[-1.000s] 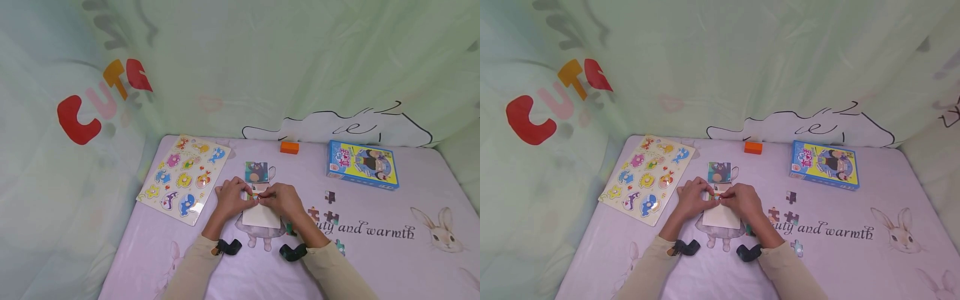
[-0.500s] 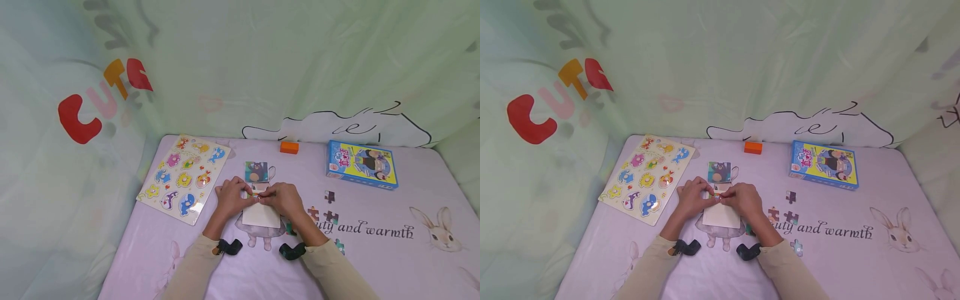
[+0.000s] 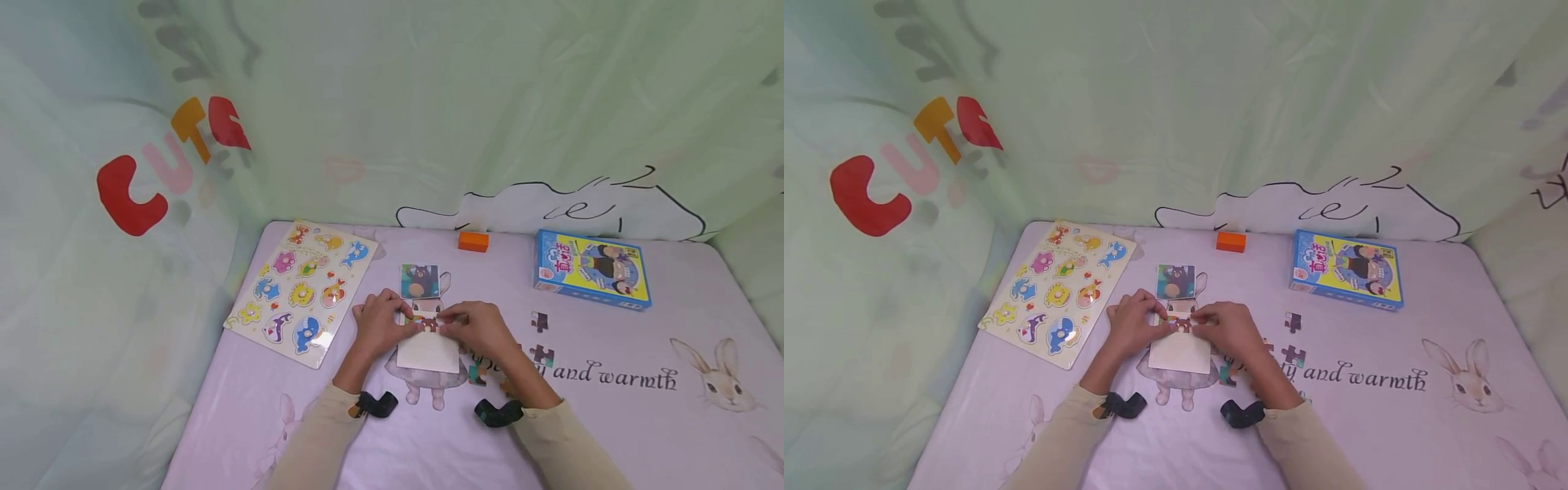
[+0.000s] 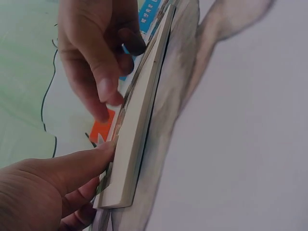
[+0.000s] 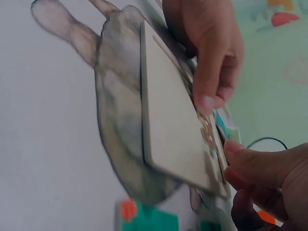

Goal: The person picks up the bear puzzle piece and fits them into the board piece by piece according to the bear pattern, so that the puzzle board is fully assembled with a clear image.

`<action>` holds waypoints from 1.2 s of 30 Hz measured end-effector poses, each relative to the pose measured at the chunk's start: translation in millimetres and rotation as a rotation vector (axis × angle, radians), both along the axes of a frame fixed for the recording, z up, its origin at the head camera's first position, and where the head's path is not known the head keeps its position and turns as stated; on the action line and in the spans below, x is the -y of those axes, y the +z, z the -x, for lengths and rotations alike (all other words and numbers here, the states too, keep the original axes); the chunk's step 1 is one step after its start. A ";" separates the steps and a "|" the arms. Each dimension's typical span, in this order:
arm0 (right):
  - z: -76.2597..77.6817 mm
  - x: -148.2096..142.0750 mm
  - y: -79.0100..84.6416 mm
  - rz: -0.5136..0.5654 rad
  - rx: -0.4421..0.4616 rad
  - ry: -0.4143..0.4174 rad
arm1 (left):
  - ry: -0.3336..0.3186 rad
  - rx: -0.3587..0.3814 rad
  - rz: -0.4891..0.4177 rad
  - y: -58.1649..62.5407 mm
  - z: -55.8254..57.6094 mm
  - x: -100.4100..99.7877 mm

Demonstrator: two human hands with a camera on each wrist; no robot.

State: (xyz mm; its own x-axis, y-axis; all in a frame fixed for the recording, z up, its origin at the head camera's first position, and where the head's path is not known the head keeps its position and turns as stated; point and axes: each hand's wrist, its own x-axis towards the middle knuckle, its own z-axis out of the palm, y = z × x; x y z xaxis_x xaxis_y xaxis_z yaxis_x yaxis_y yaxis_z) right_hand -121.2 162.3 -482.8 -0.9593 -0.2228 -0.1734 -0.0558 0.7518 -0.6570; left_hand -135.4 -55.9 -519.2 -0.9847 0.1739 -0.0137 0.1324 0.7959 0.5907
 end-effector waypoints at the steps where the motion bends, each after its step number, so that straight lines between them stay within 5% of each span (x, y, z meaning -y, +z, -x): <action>1: -1.3 -4.5 0.5 0.003 -0.008 -0.008 | 0.001 0.000 -0.002 -0.1 0.0 -0.2; 16: -16.3 -80.5 23.6 -0.053 -0.030 -0.205 | 0.005 0.003 -0.020 -1.1 0.2 -1.3; 26: -26.5 -122.5 14.2 -0.101 -0.025 -0.360 | 0.011 0.004 -0.017 -3.3 0.1 -1.0; 36: -28.8 -147.5 -5.6 -0.123 -0.009 -0.403 | 0.008 -0.005 -0.023 -3.3 -0.5 0.1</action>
